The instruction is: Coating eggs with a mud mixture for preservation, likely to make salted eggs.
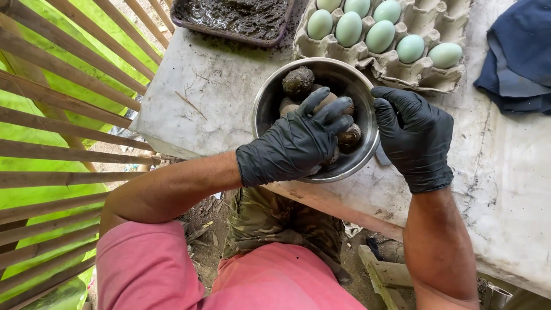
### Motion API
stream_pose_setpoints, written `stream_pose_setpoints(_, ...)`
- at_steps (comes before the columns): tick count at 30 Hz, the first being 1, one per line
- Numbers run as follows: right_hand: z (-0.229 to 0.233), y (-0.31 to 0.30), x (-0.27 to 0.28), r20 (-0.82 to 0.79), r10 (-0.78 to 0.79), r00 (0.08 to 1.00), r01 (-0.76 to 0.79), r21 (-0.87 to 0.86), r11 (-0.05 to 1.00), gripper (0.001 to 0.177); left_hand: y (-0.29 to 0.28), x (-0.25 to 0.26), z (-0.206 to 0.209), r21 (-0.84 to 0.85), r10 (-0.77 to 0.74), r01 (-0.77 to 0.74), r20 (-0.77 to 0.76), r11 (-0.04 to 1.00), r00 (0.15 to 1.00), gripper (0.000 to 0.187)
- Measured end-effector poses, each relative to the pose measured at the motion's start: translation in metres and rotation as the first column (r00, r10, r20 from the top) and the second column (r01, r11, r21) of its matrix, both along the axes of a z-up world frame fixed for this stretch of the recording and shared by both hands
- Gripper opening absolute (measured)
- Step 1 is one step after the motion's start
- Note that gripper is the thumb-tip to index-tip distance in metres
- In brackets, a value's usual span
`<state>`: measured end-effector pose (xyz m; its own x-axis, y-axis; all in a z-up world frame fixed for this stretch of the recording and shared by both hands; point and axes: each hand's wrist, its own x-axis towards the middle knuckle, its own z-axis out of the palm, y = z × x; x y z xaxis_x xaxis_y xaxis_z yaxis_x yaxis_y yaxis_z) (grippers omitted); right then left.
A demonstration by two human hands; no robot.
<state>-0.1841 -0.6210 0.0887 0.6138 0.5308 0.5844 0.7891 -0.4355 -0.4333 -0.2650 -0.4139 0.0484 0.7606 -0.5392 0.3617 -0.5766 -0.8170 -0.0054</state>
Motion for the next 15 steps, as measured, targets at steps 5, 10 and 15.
stream_pose_setpoints(5,-0.001,0.0,0.0,0.005,-0.02,1.0,0.02,-0.034,0.999,0.014,0.003,-0.004,-0.002,-0.067,0.009,-0.016,-0.094,0.998,0.996,0.043)
stream_pose_setpoints(10,-0.003,0.0,0.0,0.009,-0.049,0.999,0.05,-0.057,0.997,0.015,0.011,-0.007,0.011,-0.266,0.076,-0.108,-0.13,0.958,0.989,0.039)
stream_pose_setpoints(15,-0.009,-0.001,0.002,0.013,-0.086,0.996,0.087,-0.12,0.989,0.018,0.067,0.01,0.087,-0.145,-0.057,0.05,-0.043,0.988,0.997,0.058)
